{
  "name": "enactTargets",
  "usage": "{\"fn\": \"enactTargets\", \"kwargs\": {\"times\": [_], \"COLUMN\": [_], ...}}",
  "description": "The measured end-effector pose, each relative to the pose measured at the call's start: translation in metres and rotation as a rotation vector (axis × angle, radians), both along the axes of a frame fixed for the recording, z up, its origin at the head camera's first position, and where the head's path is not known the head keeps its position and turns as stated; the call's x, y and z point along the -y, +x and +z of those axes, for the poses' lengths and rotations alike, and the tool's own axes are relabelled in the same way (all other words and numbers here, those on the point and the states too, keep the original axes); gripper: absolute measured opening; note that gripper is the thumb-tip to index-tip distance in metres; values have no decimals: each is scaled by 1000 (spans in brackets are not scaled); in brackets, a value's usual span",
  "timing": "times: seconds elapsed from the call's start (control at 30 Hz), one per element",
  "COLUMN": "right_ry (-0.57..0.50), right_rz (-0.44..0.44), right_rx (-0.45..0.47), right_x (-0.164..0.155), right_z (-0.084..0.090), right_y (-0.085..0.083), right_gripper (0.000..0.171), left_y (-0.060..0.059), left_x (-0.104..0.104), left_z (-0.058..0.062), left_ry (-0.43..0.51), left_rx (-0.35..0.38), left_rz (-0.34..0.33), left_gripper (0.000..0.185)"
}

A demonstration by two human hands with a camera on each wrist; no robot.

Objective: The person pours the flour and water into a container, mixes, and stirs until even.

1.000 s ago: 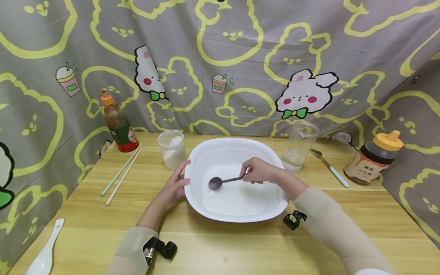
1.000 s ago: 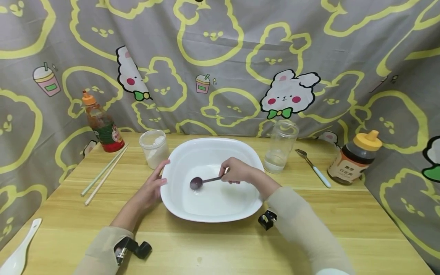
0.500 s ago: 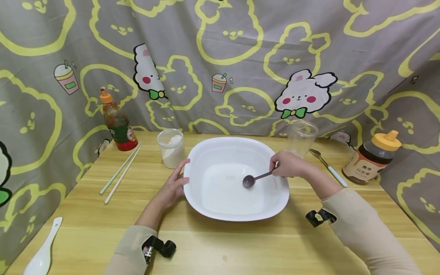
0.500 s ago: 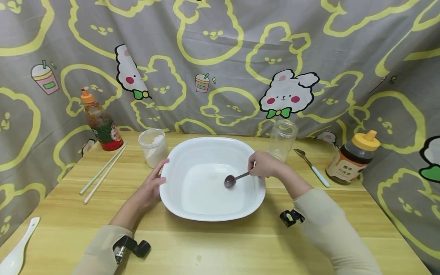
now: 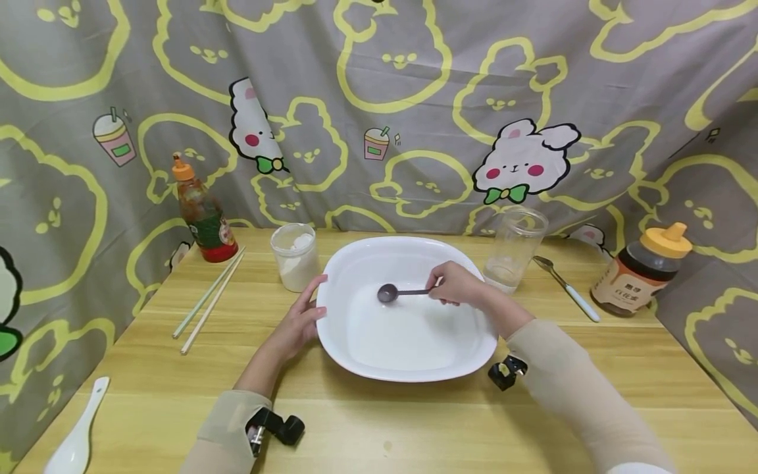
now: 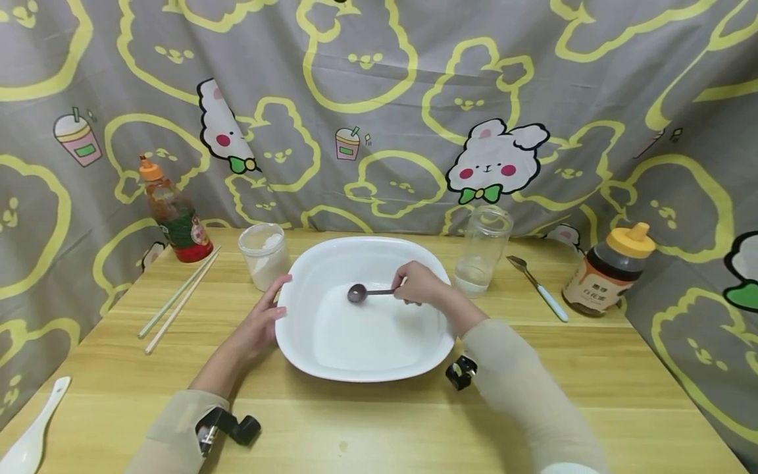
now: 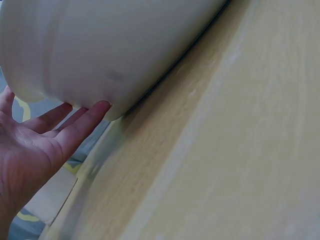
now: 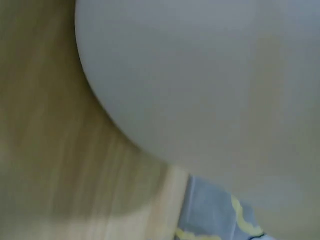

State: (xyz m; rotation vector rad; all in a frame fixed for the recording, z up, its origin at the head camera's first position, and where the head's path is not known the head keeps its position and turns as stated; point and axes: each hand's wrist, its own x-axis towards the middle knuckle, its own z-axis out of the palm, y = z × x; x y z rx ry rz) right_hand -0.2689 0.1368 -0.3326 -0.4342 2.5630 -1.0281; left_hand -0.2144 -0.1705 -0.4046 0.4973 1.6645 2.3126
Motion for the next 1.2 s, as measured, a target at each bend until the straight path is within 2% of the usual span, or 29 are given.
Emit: {"fn": "enactTargets", "kwargs": {"times": [0.13,0.27,0.53,0.7,0.83,0.93,1.07,1.2], "right_ry": [-18,26,171,263,300,275,176,83], "right_rz": [60,108,105,97,83,48,2,0], "right_rx": [43,36,-44,-125,-188,-180,-120,-66], "right_x": [13,10,-29,-47,-49,-42,-28,-9], "right_z": [-2,5,21,32,33,29,19,10], "right_y": [7,17,23,23,18,13,3,-3], "right_gripper": [11,9,6,7,7,7,9,11], "left_y": [0,-1,1,0,0,1,0,-2], "left_x": [0,2,0,0,1,1,0,1], "left_z": [0,-3,2,1,2,2,2,-1], "left_ry": [0,-5,-12,-12,0,3,-2,-14], "left_rx": [-1,-34,19,16,7,5,3,-18], "left_rz": [0,-16,7,4,1,0,-2,-8], "left_gripper": [62,62,64,64,64,64,63,63]}}
